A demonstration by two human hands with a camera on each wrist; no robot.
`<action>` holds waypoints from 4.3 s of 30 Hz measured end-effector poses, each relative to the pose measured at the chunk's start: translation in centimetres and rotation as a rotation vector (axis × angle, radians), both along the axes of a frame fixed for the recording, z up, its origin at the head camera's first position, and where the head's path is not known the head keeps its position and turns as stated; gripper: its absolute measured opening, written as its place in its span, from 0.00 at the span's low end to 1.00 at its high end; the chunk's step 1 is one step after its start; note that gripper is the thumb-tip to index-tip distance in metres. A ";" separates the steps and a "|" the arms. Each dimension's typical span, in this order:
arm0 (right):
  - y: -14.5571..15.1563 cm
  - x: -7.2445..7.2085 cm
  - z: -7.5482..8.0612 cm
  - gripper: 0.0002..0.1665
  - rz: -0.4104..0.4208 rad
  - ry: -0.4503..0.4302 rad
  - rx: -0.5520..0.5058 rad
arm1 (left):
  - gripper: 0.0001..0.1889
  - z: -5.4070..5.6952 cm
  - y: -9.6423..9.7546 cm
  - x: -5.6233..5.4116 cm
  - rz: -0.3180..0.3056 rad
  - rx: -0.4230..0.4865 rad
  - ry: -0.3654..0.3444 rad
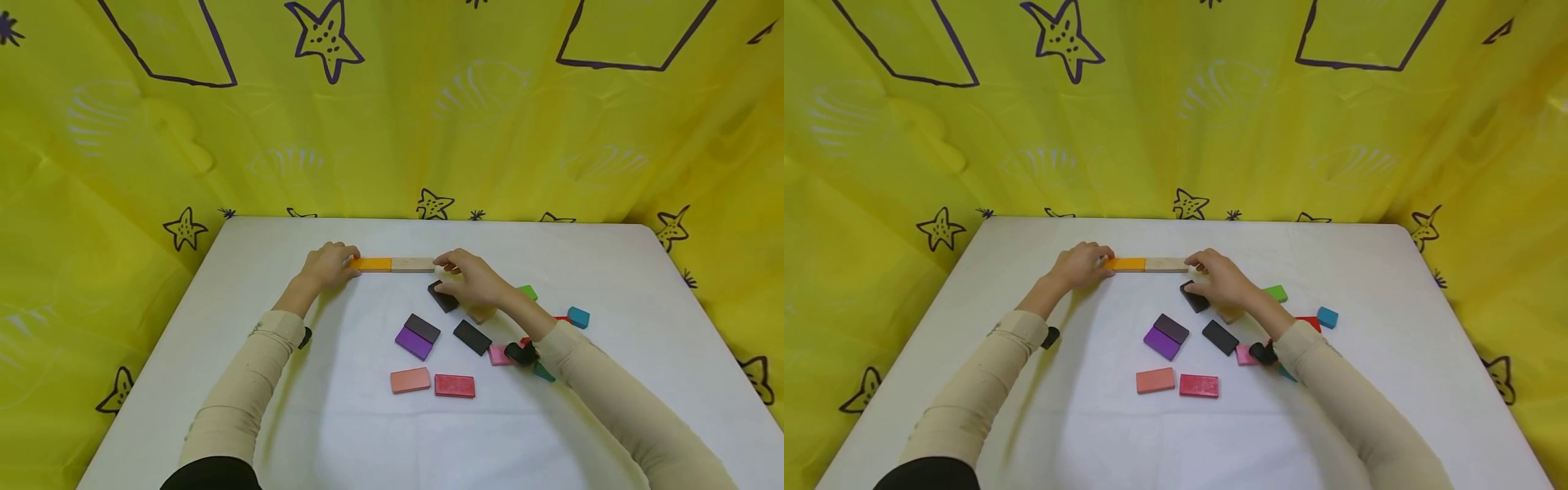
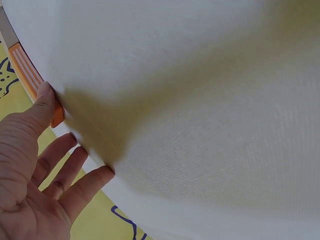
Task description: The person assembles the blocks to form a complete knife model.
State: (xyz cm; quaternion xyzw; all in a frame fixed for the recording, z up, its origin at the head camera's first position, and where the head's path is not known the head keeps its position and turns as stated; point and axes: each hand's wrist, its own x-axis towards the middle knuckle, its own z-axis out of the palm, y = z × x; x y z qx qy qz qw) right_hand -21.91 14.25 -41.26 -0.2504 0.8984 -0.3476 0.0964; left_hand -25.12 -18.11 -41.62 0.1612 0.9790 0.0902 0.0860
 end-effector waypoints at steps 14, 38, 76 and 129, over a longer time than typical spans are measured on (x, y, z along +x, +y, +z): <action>0.8 2.3 -0.1 0.25 0.017 0.011 -0.002 | 0.18 0.0 -0.1 -0.1 0.001 0.004 0.005; 1.3 3.1 -1.7 0.21 -0.018 0.006 0.034 | 0.18 -0.5 -0.2 -0.2 -0.005 0.005 0.012; 2.6 2.0 -1.1 0.20 -0.048 0.008 0.026 | 0.18 0.1 0.0 -0.2 0.003 0.006 -0.013; 3.2 -3.8 -1.2 0.19 -0.002 0.010 0.107 | 0.18 -0.2 -0.2 -0.3 0.002 0.005 -0.015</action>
